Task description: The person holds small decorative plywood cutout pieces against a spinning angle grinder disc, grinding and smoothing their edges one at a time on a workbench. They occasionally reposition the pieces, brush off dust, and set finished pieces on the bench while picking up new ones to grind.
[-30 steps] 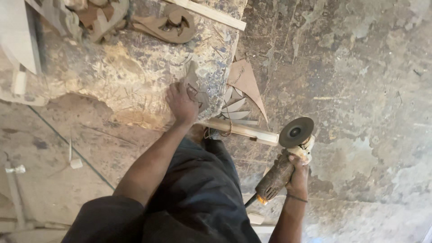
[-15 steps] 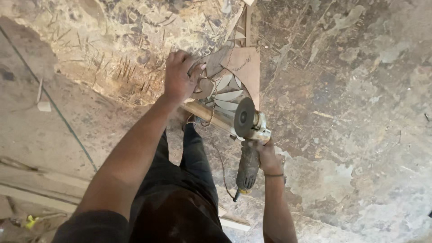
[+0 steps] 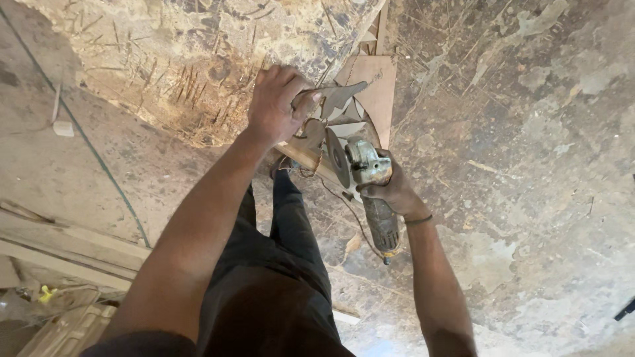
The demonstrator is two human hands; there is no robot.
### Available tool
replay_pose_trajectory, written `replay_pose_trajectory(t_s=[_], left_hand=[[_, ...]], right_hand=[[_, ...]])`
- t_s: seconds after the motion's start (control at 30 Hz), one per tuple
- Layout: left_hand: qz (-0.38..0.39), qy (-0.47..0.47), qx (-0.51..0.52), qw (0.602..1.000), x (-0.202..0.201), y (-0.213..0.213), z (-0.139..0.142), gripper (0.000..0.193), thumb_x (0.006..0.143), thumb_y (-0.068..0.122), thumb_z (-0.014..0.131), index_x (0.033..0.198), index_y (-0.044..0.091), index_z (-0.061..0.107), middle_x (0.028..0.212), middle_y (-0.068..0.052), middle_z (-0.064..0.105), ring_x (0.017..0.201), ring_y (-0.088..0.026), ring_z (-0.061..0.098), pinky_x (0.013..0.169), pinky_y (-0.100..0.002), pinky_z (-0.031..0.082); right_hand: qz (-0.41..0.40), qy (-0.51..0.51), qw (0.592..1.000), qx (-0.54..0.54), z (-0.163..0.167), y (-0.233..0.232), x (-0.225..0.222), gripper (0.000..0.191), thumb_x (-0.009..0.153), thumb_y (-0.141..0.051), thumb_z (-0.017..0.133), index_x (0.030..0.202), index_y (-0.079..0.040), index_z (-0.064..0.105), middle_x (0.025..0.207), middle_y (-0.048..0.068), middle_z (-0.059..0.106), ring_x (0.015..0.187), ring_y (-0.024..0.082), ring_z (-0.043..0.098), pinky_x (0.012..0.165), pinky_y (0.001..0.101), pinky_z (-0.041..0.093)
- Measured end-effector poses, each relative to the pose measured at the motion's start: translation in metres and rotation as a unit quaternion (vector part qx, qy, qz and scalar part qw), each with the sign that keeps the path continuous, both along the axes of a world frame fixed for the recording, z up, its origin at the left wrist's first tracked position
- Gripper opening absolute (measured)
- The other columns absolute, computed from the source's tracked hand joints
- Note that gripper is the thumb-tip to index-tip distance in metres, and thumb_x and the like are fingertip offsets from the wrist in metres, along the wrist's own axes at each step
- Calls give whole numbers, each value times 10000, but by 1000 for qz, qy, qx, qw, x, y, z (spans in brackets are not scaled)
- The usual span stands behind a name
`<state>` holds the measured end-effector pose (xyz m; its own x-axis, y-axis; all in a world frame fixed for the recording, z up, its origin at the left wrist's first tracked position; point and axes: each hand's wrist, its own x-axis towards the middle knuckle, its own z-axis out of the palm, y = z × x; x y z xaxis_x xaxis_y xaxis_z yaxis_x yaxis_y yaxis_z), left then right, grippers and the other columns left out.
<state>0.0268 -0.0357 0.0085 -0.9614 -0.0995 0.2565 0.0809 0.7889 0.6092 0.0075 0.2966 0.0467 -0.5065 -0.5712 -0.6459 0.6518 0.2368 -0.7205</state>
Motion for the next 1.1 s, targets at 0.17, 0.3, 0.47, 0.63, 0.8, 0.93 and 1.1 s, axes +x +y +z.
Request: replay_pose_trajectory(t_s=[0.17,0.3,0.47,0.63,0.8,0.93,1.1], left_hand=[[8,-18,35,999,1,-1,2,126,950,189,773,990,138,664,983,-32,603,955,-235,547,865,-421,407],[6,-10,12,1000,1,-2,-5,123,964,202,752,986,145,646,1003,-32,599,970,-228,546,875,-416,417],[3,-32,-48,998,-1,0,-20,118,997,234,727,986,160,636,995,-17,591,939,-191,533,866,-387,429],[6,1,-27,1000,2,-2,-26,110,965,213,729,976,143,645,998,-19,596,955,-194,536,859,-389,426],[7,-5,-25,1000,1,-3,-22,84,957,177,730,962,140,654,993,-20,604,952,-193,540,862,-391,424],[7,-12,-28,999,0,-5,-17,83,937,169,731,955,132,658,998,-29,612,965,-203,550,857,-392,422],[10,-11,2,1000,0,-4,-6,124,962,207,750,948,123,659,992,-40,612,962,-223,552,863,-411,419]], right_hand=[[51,34,998,14,1,-11,-21,857,676,29,843,1432,-34,445,1155,45,650,1016,137,650,892,320,581],[106,70,990,58,2,-14,-37,846,644,19,832,1406,-43,470,1120,35,655,1012,144,649,907,309,560],[168,88,976,110,0,-22,-57,854,567,8,842,1344,-62,496,1089,34,657,991,152,662,882,309,605],[180,76,977,91,8,-29,-73,852,598,8,831,1376,-62,488,1104,28,631,1004,154,613,859,299,559],[205,73,971,103,16,-36,-84,846,598,0,838,1365,-67,487,1083,32,616,992,153,601,823,309,569],[220,91,966,102,15,-35,-87,841,604,-12,846,1367,-67,495,1104,33,635,1013,152,605,865,300,553],[191,108,970,108,6,-27,-67,861,593,-31,873,1369,-69,500,1100,43,669,1017,176,651,935,303,560]])
